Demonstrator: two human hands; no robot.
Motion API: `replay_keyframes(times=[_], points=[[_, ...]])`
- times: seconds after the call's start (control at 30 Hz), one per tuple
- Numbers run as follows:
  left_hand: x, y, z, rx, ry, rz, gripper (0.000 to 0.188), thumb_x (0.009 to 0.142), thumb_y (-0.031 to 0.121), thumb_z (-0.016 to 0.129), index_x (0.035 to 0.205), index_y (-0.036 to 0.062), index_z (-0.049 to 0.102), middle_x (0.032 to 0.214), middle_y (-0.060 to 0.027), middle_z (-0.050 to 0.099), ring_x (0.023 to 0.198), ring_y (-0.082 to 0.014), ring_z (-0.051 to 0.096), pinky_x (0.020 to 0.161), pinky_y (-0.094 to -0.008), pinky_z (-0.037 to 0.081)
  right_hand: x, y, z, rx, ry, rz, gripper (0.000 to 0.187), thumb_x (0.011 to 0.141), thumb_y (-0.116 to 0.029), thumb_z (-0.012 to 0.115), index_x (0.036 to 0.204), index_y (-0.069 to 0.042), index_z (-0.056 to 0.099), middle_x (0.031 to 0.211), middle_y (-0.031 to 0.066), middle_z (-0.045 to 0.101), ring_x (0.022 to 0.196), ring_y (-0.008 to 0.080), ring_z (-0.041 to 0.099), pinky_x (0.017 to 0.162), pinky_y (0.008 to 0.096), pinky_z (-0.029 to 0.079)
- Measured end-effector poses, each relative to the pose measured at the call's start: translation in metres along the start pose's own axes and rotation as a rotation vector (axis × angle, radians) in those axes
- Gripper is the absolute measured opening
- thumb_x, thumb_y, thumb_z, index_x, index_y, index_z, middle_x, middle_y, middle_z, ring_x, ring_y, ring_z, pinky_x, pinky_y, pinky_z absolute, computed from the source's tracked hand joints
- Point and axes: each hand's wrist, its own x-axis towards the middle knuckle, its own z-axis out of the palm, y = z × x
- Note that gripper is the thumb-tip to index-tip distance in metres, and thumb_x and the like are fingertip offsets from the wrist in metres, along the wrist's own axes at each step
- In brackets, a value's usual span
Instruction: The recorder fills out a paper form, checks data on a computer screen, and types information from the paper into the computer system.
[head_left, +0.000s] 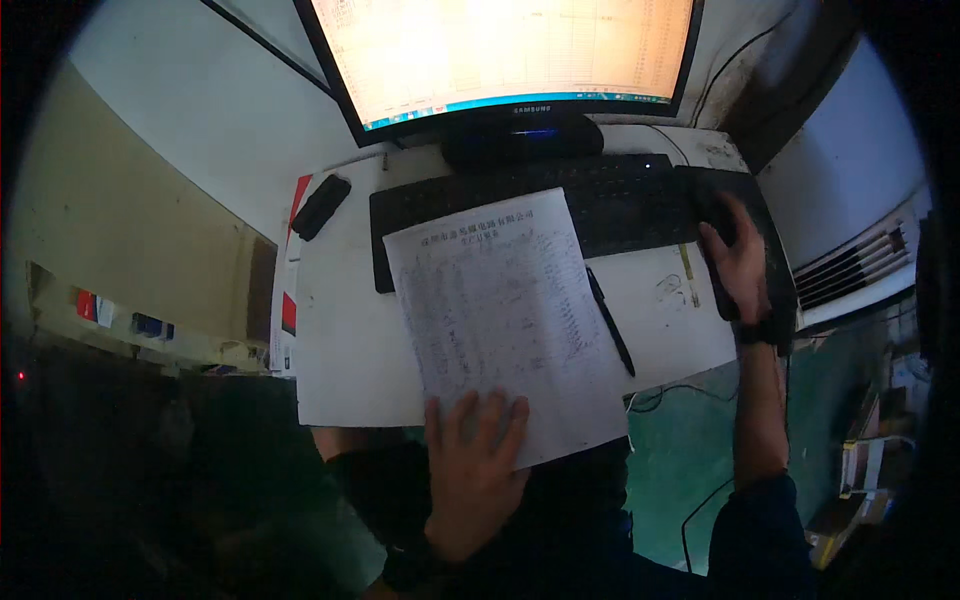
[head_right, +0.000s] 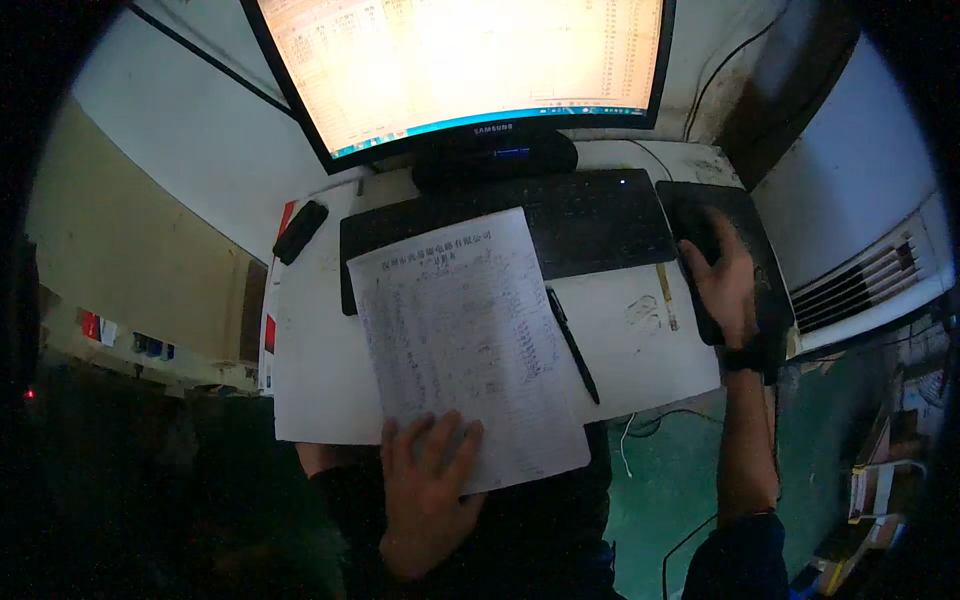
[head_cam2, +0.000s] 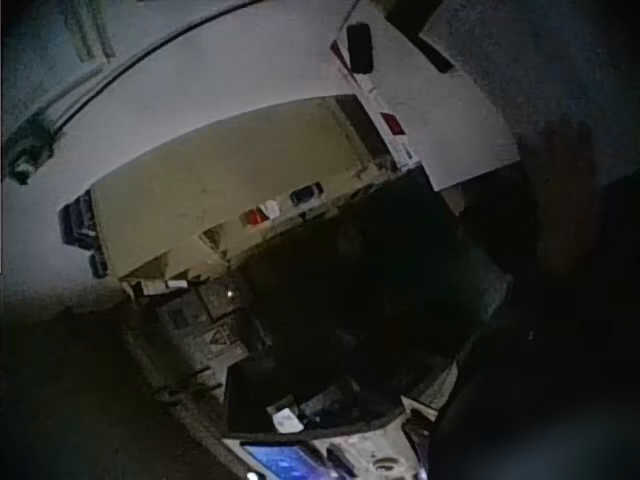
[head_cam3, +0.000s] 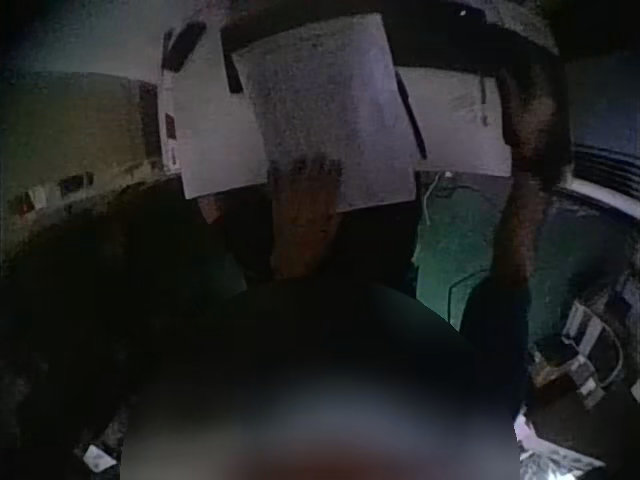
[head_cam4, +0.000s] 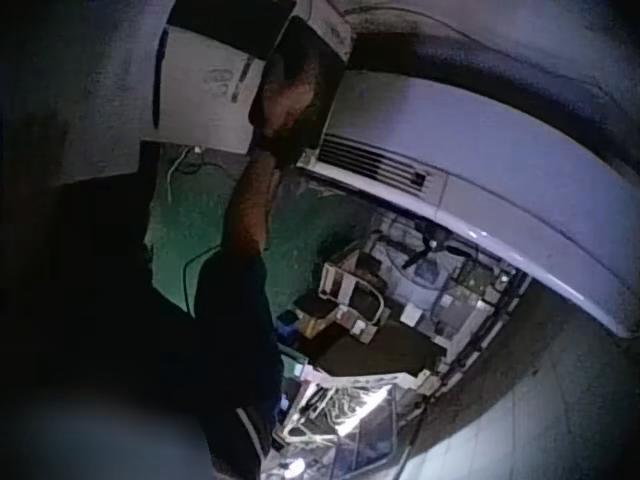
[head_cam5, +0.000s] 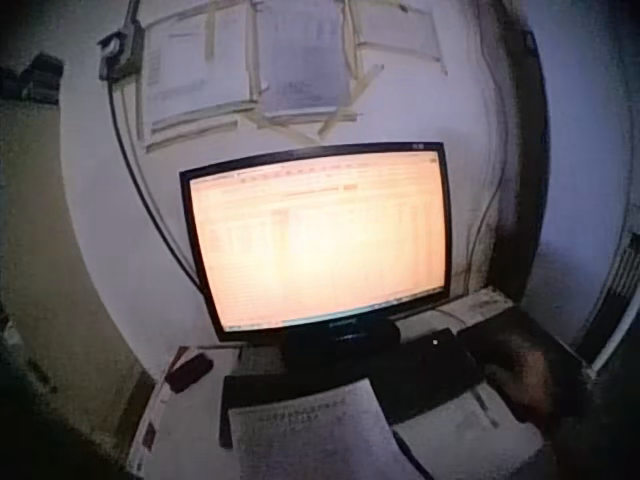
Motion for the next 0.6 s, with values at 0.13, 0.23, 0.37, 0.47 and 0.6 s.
replay_keyframes(times=[0.13,0.23,0.37,0.47,0.6], points=[[-0.002,-0.003,0.006,-0.025,0.038,0.015,0.068,0.082,0.017,0.089,0.145,0.0090,0.065,0.152,-0.0192,0.056,0.142,-0.0466,0.050,0.124,-0.0715,0.031,0.006,0.000,0.004,0.070,-0.018,0.079,0.058,0.098,-0.021,0.079,0.150,-0.003,0.058,0.142,0.0274,0.067,0.130,0.0422,0.066,0.110,0.0457,0.053],[-0.003,-0.003,0.012,0.004,0.087,0.025,0.073,0.075,0.018,0.091,0.144,0.0106,0.067,0.152,-0.0186,0.055,0.140,-0.0469,0.049,0.121,-0.0682,0.036,0.006,-0.012,0.000,0.080,-0.051,0.136,0.061,0.099,-0.025,0.078,0.150,0.001,0.056,0.142,0.0275,0.067,0.132,0.0400,0.066,0.113,0.0458,0.050],[0.000,0.003,0.015,-0.042,0.107,0.059,0.073,0.074,0.017,0.091,0.142,0.0087,0.067,0.149,-0.0199,0.057,0.139,-0.0474,0.049,0.121,-0.0685,0.035,-0.003,-0.011,-0.008,0.045,0.035,0.111,0.053,0.099,-0.021,0.077,0.145,0.000,0.060,0.137,0.0253,0.069,0.127,0.0412,0.066,0.109,0.0460,0.051],[0.003,0.006,0.016,0.067,0.056,0.073,0.072,0.071,0.018,0.092,0.138,0.0066,0.068,0.146,-0.0211,0.058,0.137,-0.0485,0.049,0.122,-0.0690,0.034,-0.010,-0.021,0.002,-0.173,0.319,-0.189,0.035,0.094,-0.010,0.077,0.127,-0.004,0.067,0.119,0.0208,0.069,0.114,0.0437,0.065,0.101,0.0496,0.052],[0.000,0.007,0.010,0.096,0.059,0.018,0.071,0.072,0.020,0.092,0.137,0.0066,0.067,0.146,-0.0214,0.054,0.137,-0.0488,0.048,0.121,-0.0708,0.034,-0.022,-0.074,0.012,0.278,0.074,0.002,0.038,0.089,0.004,0.070,0.126,-0.002,0.065,0.116,0.0229,0.068,0.112,0.0455,0.065,0.098,0.0486,0.053]])
